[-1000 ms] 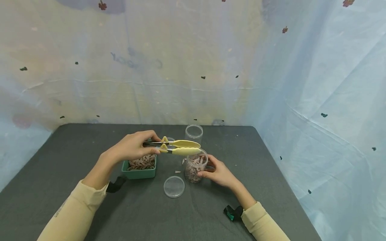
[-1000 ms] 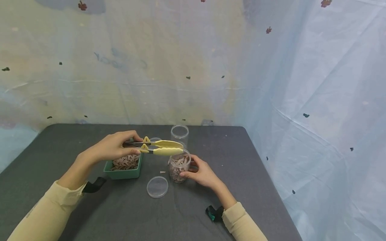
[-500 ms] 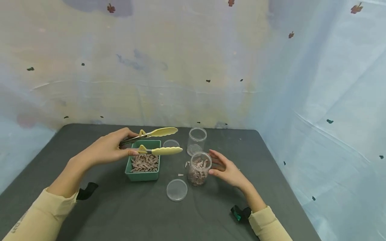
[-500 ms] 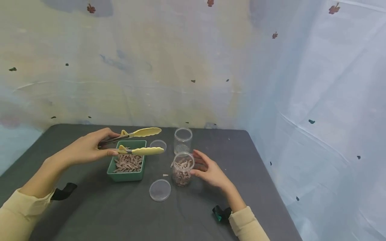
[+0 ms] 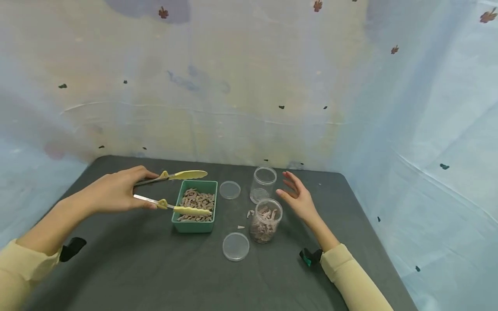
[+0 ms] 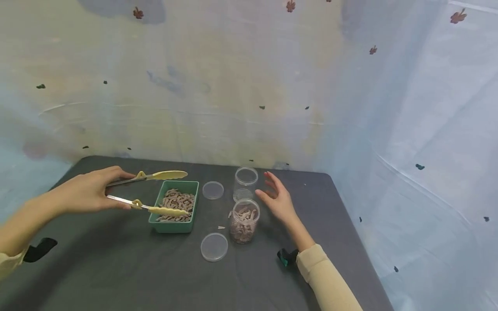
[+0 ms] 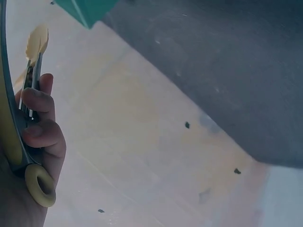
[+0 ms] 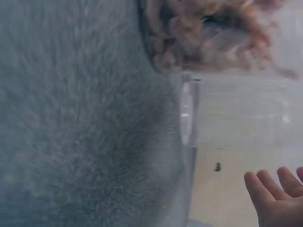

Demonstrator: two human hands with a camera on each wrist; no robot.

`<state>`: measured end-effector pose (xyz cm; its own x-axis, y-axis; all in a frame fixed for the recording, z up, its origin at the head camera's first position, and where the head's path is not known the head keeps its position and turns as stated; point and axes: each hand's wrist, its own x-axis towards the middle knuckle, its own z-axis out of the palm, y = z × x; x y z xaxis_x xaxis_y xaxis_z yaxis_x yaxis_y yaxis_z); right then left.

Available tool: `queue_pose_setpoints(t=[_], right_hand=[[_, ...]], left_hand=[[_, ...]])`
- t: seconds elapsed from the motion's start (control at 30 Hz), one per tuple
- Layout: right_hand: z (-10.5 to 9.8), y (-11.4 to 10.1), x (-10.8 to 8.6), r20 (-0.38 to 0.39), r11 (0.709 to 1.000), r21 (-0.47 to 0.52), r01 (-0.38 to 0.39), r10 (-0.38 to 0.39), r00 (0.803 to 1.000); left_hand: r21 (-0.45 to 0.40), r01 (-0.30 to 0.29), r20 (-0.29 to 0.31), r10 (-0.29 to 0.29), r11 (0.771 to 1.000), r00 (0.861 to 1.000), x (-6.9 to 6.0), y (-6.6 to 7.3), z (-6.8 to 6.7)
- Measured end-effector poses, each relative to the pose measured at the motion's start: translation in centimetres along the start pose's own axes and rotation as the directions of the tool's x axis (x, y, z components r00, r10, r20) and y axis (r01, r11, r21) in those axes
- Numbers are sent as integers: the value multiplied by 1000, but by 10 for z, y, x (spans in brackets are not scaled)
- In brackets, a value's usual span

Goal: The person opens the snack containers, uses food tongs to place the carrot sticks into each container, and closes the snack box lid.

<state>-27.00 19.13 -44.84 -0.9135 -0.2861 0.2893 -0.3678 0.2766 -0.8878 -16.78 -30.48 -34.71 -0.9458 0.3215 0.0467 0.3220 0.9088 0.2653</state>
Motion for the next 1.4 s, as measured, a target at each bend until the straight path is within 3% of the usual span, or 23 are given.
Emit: queue_pose_setpoints(t=[0.17, 0.3, 0.43, 0.9, 1.2, 1.4], right_hand=[[6, 10, 17, 28, 998, 15, -56, 56, 998], [13, 17, 27, 93, 994, 16, -104, 102, 990], [24, 23, 36, 143, 994, 27, -110, 105, 984], [36, 27, 37, 64, 1000, -5, -15, 15, 998], [32, -10, 32, 96, 999, -43, -9, 13, 995], [29, -19, 28, 120, 996, -81, -40, 49, 992]], left_hand=[[60, -32, 23, 31, 998, 999, 1, -4, -5], [106, -56, 28, 53, 993, 998, 3, -7, -8], [134, -76, 49, 70, 988, 996, 8, -10, -10], [175, -145, 156, 118, 974, 981, 40, -4, -8], [197, -183, 200, 144, 963, 969, 57, 11, -6], [222, -194, 240, 140, 956, 961, 66, 15, -3]])
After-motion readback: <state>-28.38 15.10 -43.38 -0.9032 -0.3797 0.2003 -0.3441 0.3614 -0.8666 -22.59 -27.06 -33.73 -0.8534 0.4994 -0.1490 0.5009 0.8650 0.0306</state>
